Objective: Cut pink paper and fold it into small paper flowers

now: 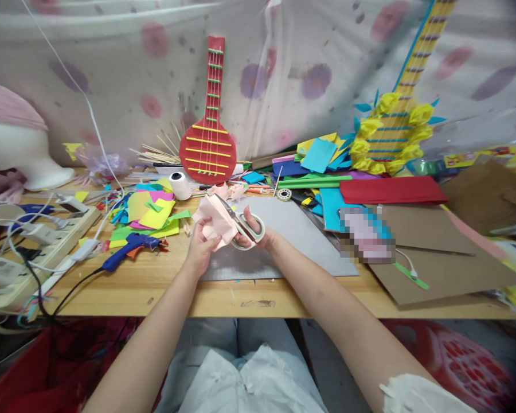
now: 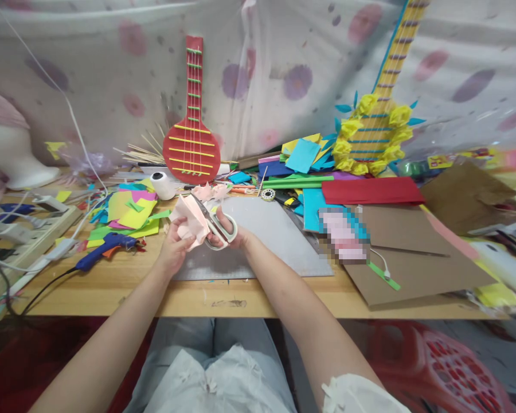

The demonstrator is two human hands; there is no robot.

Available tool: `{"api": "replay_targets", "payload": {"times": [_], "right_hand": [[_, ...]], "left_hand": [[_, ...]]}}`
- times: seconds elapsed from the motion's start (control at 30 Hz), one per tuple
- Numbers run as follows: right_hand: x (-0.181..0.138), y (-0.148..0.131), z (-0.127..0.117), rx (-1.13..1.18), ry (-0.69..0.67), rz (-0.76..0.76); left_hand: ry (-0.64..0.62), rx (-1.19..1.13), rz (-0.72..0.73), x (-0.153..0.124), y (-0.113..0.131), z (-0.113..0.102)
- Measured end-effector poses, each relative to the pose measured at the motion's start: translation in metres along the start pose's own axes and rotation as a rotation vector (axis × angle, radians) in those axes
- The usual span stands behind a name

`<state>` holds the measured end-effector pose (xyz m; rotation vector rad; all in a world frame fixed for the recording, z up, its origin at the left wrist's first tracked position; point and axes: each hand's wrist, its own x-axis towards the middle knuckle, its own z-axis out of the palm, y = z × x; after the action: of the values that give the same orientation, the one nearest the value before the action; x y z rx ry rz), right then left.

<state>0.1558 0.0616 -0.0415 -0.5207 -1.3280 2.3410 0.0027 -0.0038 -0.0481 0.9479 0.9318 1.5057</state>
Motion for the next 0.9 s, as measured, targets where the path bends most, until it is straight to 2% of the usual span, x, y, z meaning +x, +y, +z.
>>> {"api": "replay_targets", "payload": {"times": [0.17, 0.27, 0.33, 0.43, 0.5, 0.57, 0.67, 0.8, 0.9], "right_hand": [[-0.002, -0.003, 0.001, -0.072, -0.007, -0.029], [-0.013, -0.015, -0.001, -0.226, 0.045, -0.037], [-0.026, -0.028, -0.005, -0.44, 0.198, -0.034], [-0.051, -0.047, -0.017, -0.984, 0.592, 0.191], [-0.069, -0.056, -0.026, -1.365, 0.786, 0.348], [-0.084, -0.058, -0.035, -1.604, 0.927, 0.461], [-0.101, -0.053, -0.046, -1.717, 1.0, 0.548], [-0.113, -0.043, -0.054, -1.718, 0.998, 0.614], [-0.113, -0.042, -0.048, -1.736, 1.036, 0.562]], "left_hand": [[-0.001, 0.003, -0.014, -0.001, -0.002, 0.0], [0.011, 0.04, -0.035, -0.002, 0.002, -0.006], [0.029, 0.094, -0.049, -0.001, 0.008, -0.015], [0.082, 0.152, -0.078, 0.0, 0.02, -0.028], [0.118, 0.185, -0.081, 0.0, 0.028, -0.033], [0.125, 0.238, -0.088, 0.0, 0.035, -0.035], [0.076, 0.29, -0.11, -0.001, 0.044, -0.03], [0.006, 0.354, -0.109, -0.002, 0.053, -0.024], [-0.028, 0.409, -0.103, -0.002, 0.057, -0.022]]}}
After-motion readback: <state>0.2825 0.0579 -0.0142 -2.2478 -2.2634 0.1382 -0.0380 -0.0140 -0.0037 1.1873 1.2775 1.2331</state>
